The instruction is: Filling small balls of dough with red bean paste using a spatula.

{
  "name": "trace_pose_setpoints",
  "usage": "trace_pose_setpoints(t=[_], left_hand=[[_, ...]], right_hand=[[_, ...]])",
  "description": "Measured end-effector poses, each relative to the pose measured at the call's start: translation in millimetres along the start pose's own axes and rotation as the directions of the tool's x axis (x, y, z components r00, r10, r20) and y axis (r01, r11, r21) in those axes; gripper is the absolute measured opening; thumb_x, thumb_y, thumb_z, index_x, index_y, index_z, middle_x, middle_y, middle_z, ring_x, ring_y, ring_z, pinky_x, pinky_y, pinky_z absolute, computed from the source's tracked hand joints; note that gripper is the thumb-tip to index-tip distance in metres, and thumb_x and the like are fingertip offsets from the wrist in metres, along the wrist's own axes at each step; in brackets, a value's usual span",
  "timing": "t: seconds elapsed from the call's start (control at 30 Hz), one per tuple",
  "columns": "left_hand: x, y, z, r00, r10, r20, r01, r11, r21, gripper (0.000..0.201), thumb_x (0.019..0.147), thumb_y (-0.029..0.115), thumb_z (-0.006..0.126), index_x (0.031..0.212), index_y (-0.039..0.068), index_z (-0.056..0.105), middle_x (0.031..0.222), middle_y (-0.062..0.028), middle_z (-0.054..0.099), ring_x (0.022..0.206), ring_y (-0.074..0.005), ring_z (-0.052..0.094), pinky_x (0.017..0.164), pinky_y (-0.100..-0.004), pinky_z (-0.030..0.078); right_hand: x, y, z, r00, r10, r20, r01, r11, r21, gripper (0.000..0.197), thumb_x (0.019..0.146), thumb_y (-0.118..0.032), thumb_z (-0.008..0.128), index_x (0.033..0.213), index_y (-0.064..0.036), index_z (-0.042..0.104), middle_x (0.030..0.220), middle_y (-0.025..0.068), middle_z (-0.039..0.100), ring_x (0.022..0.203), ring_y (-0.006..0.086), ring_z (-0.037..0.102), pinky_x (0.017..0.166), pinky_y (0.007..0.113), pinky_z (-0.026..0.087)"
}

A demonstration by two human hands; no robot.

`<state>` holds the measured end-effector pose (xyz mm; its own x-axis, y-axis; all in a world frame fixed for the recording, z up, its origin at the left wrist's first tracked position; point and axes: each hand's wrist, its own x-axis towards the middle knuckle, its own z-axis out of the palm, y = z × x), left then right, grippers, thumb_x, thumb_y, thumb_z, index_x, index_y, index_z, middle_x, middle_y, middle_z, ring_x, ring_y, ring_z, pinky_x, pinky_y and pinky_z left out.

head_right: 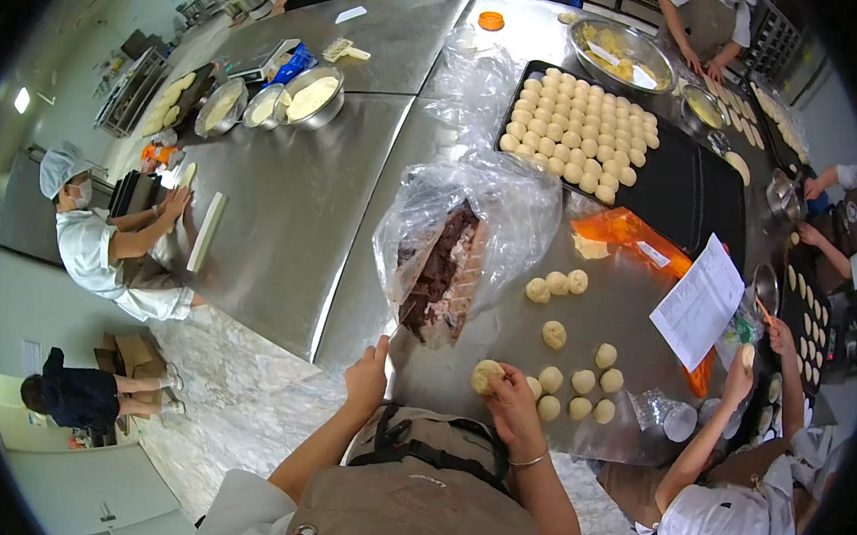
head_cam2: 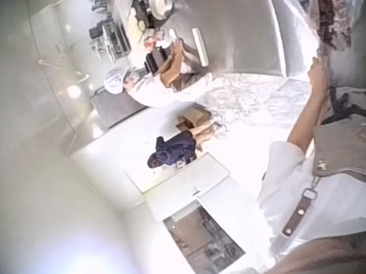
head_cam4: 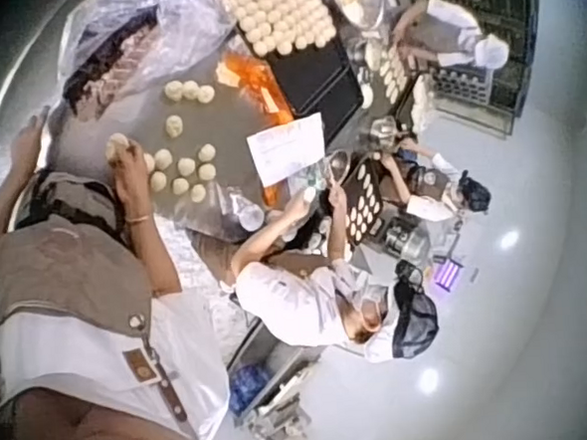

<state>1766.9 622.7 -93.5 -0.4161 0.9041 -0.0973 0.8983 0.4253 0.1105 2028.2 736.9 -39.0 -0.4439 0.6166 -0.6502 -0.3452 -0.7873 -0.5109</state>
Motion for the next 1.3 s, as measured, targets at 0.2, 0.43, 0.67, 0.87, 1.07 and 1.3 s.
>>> trace_pose_setpoints(t=[0.2,0.43,0.67,0.87,1.07,1.3], left_hand=[[2,-1,31,0.998,-0.057,-0.007,0.053,0.965,-0.258,0.048,0.089,0.006,0.048,0.136,0.016,0.047,0.090,-0.0172,0.065,0.071,-0.0387,0.064,0.061,-0.0503,0.049],[-4,-16,50,0.953,-0.128,0.276,0.293,0.631,-0.719,0.036,0.099,0.017,0.047,0.135,0.014,0.053,0.069,-0.0073,0.057,0.057,-0.0221,0.055,0.050,-0.0357,0.041],[-19,28,-37,0.794,0.183,0.580,0.574,0.087,-0.814,0.040,0.104,0.021,0.046,0.144,0.015,0.046,0.071,0.0054,0.043,0.054,-0.0034,0.034,0.047,-0.0189,0.029],[-16,47,-42,0.980,0.200,0.014,-0.132,0.698,-0.703,0.057,0.093,0.006,0.053,0.145,0.024,0.044,0.077,-0.0032,0.050,0.065,-0.0175,0.053,0.054,-0.0332,0.047],[-24,41,-77,0.959,0.276,0.064,-0.256,0.940,-0.226,0.068,0.085,0.001,0.054,0.146,0.028,0.042,0.083,-0.0090,0.053,0.071,-0.0277,0.059,0.059,-0.0404,0.048],[-26,23,-69,0.974,0.223,-0.046,-0.194,0.710,-0.677,0.057,0.090,0.002,0.054,0.143,0.020,0.047,0.080,-0.0116,0.051,0.069,-0.0274,0.055,0.063,-0.0363,0.045]], right_hand=[[-2,2,-4,1.000,0.004,-0.024,-0.004,1.000,0.004,0.036,0.094,-0.011,0.062,0.126,-0.0055,0.046,0.117,0.0076,0.056,0.105,0.0174,0.058,0.090,0.035,0.051],[12,8,5,0.999,-0.011,-0.037,0.011,1.000,-0.010,0.039,0.092,-0.006,0.063,0.126,-0.0055,0.046,0.118,0.0071,0.058,0.104,0.0177,0.060,0.089,0.035,0.053],[50,21,10,0.998,0.034,-0.046,-0.035,0.999,-0.016,0.043,0.088,0.001,0.064,0.129,0.0025,0.049,0.116,0.0107,0.061,0.103,0.0191,0.062,0.088,0.031,0.054],[59,8,49,0.998,0.040,0.042,-0.043,0.997,0.065,0.039,0.087,0.007,0.060,0.125,0.0077,0.052,0.117,0.0129,0.061,0.101,0.0206,0.063,0.089,0.030,0.054],[69,1,33,0.997,0.068,0.039,-0.074,0.978,0.193,0.038,0.087,0.010,0.055,0.124,0.0069,0.053,0.117,0.0132,0.061,0.103,0.0222,0.063,0.090,0.029,0.053],[72,-8,45,0.996,-0.085,-0.023,0.088,0.982,0.169,0.038,0.090,0.006,0.052,0.128,0.0045,0.051,0.118,0.0115,0.060,0.109,0.0229,0.060,0.096,0.032,0.050]])
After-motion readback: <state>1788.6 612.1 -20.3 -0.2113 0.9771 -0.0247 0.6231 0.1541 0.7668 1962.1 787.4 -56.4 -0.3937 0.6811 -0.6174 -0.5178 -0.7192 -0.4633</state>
